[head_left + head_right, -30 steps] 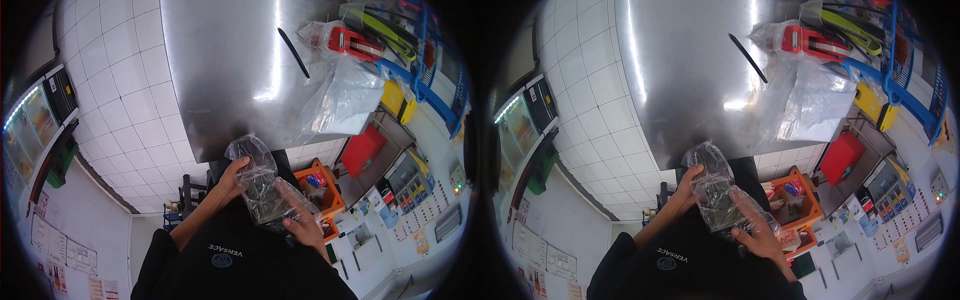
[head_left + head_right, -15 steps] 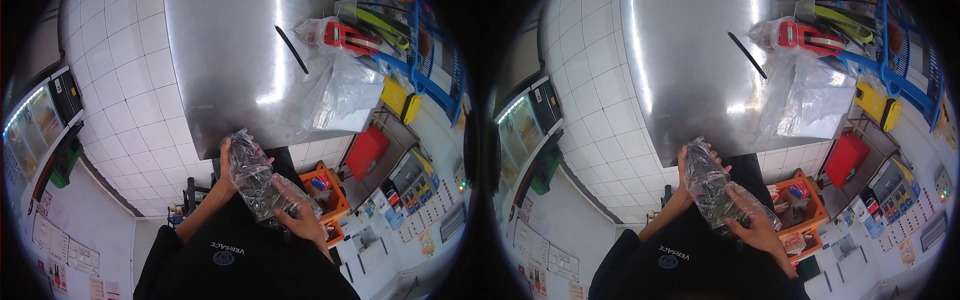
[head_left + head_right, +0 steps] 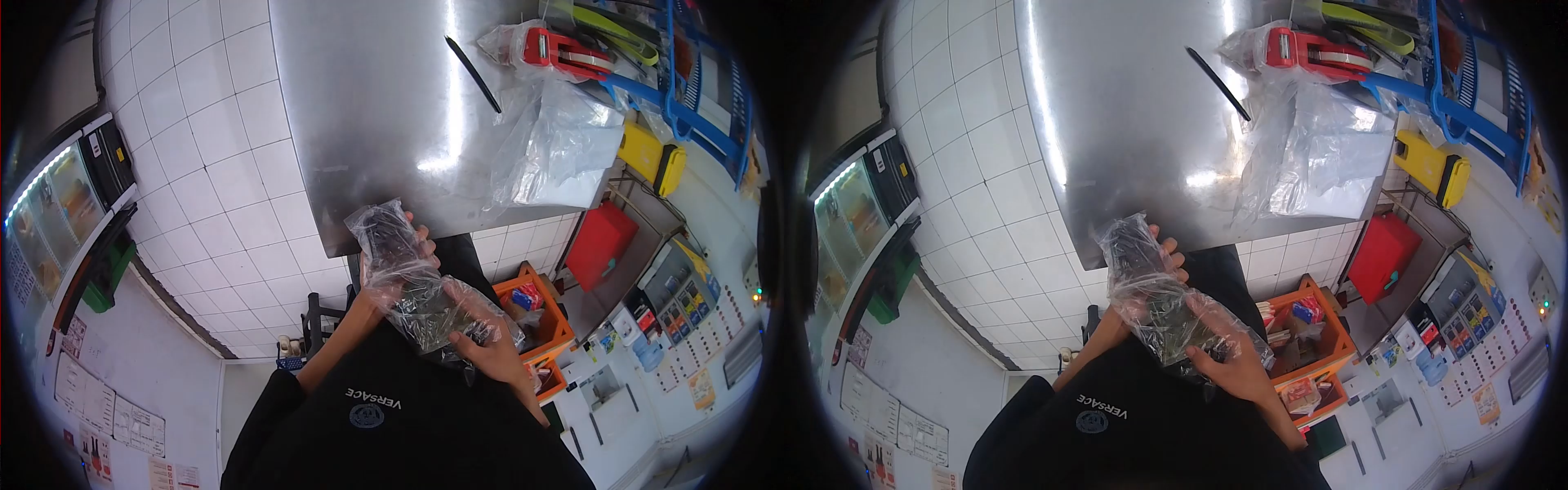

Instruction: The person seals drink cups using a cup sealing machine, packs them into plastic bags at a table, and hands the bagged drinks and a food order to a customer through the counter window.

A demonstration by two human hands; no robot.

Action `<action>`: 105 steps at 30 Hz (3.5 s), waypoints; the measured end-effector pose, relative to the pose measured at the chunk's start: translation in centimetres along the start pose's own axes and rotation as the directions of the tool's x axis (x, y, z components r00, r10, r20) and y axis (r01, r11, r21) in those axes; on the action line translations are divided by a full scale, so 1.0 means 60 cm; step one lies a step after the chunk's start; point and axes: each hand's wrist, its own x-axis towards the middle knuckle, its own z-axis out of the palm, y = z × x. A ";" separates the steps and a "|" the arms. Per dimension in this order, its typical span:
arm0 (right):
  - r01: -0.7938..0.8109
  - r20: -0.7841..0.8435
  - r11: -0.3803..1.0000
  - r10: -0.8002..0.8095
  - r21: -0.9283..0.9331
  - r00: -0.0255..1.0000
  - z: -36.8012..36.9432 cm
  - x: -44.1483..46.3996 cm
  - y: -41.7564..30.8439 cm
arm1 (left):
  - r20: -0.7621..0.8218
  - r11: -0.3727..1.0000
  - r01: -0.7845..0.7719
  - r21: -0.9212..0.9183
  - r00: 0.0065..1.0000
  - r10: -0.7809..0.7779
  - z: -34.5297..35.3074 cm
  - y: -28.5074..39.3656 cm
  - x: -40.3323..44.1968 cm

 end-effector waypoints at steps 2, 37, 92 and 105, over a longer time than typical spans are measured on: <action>0.005 -0.002 1.000 -0.005 0.016 1.000 0.001 0.003 0.003 | -0.004 0.998 0.022 -0.065 1.000 -0.022 -0.003 0.002 0.003; -0.098 -0.076 0.940 0.130 0.326 0.989 0.040 0.073 -0.102 | -0.230 0.975 -0.097 0.201 0.962 0.144 0.028 0.029 -0.021; 0.775 0.096 0.615 -0.771 -0.145 0.629 0.025 -0.028 -0.192 | 0.881 -0.361 -0.829 0.427 0.471 -0.038 0.318 0.017 -0.135; 0.740 0.154 0.563 -0.748 -0.369 0.646 0.035 -0.034 -0.202 | 0.531 -0.428 -0.522 0.738 0.840 -0.111 0.246 0.032 -0.099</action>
